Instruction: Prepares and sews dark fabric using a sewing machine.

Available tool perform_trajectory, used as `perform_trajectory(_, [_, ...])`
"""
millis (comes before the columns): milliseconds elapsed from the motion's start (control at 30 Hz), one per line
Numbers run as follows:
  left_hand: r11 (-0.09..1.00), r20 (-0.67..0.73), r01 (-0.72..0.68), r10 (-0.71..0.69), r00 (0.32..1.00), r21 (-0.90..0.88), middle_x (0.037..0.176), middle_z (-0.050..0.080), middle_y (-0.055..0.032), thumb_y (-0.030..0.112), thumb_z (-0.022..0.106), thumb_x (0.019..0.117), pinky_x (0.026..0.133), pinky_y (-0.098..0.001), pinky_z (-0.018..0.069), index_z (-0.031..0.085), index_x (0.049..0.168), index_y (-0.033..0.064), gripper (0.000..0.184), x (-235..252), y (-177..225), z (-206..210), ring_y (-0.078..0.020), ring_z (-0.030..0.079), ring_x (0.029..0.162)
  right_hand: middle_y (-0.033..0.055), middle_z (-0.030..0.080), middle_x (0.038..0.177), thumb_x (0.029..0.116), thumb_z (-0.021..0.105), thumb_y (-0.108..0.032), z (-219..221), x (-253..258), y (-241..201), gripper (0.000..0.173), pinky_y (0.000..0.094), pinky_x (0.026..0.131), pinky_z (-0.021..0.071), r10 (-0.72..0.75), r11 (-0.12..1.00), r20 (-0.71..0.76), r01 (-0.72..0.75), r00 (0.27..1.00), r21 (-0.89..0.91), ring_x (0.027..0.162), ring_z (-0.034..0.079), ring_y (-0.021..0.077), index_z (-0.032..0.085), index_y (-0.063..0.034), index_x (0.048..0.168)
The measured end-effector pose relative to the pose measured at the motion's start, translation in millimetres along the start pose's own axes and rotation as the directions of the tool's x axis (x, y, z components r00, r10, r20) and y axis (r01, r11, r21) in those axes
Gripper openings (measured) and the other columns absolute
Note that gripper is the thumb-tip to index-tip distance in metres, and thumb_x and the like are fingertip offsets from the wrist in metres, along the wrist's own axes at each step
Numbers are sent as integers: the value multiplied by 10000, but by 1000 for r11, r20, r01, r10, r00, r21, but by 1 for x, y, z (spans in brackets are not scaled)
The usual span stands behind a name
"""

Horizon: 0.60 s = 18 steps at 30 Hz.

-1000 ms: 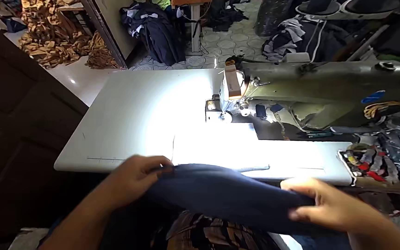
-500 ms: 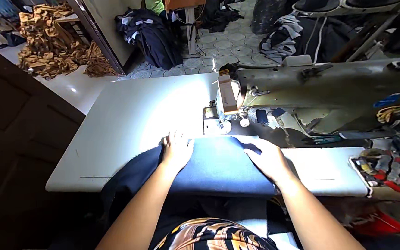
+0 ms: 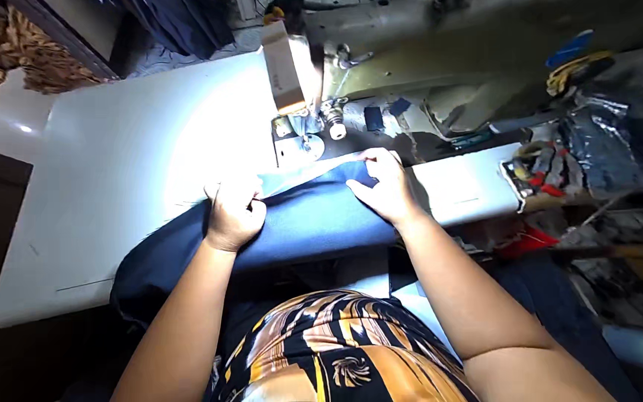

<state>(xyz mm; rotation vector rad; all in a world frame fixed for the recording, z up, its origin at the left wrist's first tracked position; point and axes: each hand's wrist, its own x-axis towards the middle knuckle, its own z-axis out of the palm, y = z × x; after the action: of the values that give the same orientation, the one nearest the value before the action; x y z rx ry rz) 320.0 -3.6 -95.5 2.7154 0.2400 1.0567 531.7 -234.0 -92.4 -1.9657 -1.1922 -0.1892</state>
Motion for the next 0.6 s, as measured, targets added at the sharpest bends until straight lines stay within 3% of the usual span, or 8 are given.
perform_trajectory(100, [1000,-3,-27,27,1000,-8,965,715,-139,149,512,877,877,-521,421,638,805,52,174,0,0,-1,-289,667,972,191,626,1395,836,782,-232,0,-2,4,349,467,1148,407,44,990,-7,-42,999,132,1339,553,334,750,41,1052])
perform_trajectory(167, [1000,-15,-31,31,999,1,948,711,-134,142,522,867,893,-515,410,647,812,54,162,-1,-1,-1,-284,659,960,169,622,1412,852,775,-247,-2,-1,4,389,397,1124,448,96,971,3,-94,995,221,1323,582,246,740,34,1120])
perform_trajectory(233, [999,-23,-28,29,999,15,921,703,-122,138,522,869,897,-518,389,649,809,64,159,-1,-1,-2,-276,650,940,149,689,1270,884,760,-254,-4,1,3,367,308,1003,521,157,944,-6,-149,988,294,1150,661,146,726,22,1123])
perform_trajectory(300, [999,-24,-20,21,999,39,881,693,-117,134,521,871,892,-519,388,655,811,63,164,-1,-2,-2,-273,647,903,105,711,1111,904,753,-246,-4,4,5,279,247,865,545,224,920,-25,-203,974,335,960,664,79,729,-1,1036])
perform_trajectory(433, [998,-57,-17,21,998,66,818,666,-122,121,508,888,894,-503,369,639,812,54,165,0,-2,-1,-271,630,839,46,688,974,879,794,-238,-8,10,2,250,251,807,523,381,847,51,-370,923,382,848,614,53,719,-25,984])
perform_trajectory(500, [998,-70,-7,12,997,59,825,674,-131,123,500,901,920,-513,369,638,817,49,178,-1,-2,-5,-281,639,852,-17,635,807,853,810,-174,-12,12,-3,180,222,711,522,412,781,78,-396,908,483,734,593,22,670,-62,851])
perform_trajectory(600, [998,121,52,-55,991,32,922,699,-136,175,539,925,988,-567,347,682,932,43,195,-1,6,-32,-296,650,944,-47,608,724,828,796,-93,-24,2,-16,216,219,651,522,359,734,24,-298,933,611,676,593,28,598,-108,742])
